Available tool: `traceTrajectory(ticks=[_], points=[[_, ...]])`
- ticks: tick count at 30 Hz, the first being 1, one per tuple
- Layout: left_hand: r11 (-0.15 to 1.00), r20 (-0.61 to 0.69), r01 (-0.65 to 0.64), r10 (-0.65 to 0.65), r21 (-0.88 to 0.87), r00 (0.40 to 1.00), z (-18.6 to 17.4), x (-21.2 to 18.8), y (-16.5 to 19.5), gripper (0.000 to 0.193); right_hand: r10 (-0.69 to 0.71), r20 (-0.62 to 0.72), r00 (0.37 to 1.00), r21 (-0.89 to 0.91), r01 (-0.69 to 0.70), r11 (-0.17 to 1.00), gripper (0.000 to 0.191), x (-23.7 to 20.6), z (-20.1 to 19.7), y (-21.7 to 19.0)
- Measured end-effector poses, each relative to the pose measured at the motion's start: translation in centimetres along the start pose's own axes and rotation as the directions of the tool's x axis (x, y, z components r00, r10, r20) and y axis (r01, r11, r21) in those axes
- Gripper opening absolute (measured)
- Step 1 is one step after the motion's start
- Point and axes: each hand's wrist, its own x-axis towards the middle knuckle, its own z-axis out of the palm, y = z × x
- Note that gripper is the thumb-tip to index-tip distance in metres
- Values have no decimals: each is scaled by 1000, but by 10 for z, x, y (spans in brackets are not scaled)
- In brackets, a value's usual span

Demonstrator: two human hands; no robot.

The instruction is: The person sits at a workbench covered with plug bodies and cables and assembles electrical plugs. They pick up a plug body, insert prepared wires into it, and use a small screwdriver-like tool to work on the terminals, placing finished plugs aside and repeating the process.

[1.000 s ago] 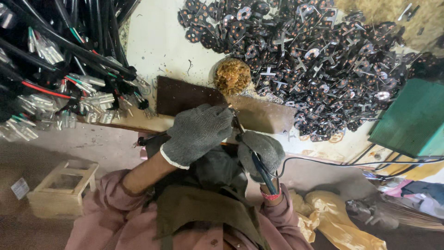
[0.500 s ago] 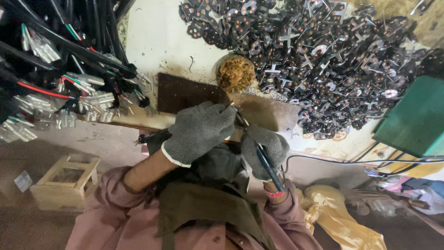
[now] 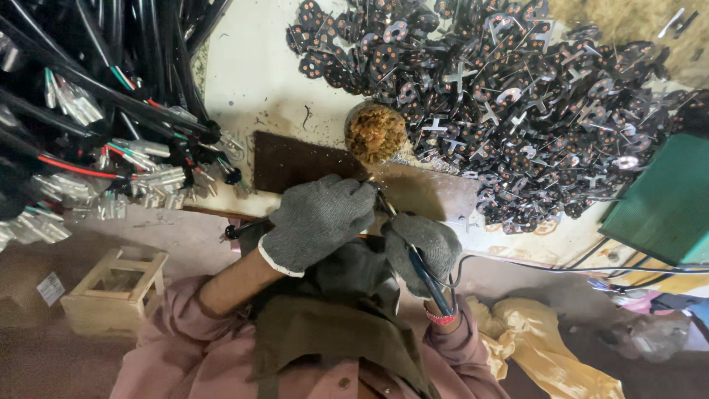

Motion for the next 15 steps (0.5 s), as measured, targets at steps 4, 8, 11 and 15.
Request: traceTrajectory(ticks=[4,8,11,15], points=[[1000,-19,-21,21,7,1000,1,-1,0,31,-24,7,1000,-24,24,999,21,10,0,-11],[999,-35,-30,31,12,999,2,-1,-2,31,-15,0,1000,24,15,1000,18,24,5,-11],[997,-72,-76,76,0,995,1,-2,-4,31,106,-38,994,156,-99,983,13,24,-2,-11],[998,-109,-57,57,2,992,-4,-5,-5,26,211,-182,960,-273,-256,927,26,-9,-25,-12]])
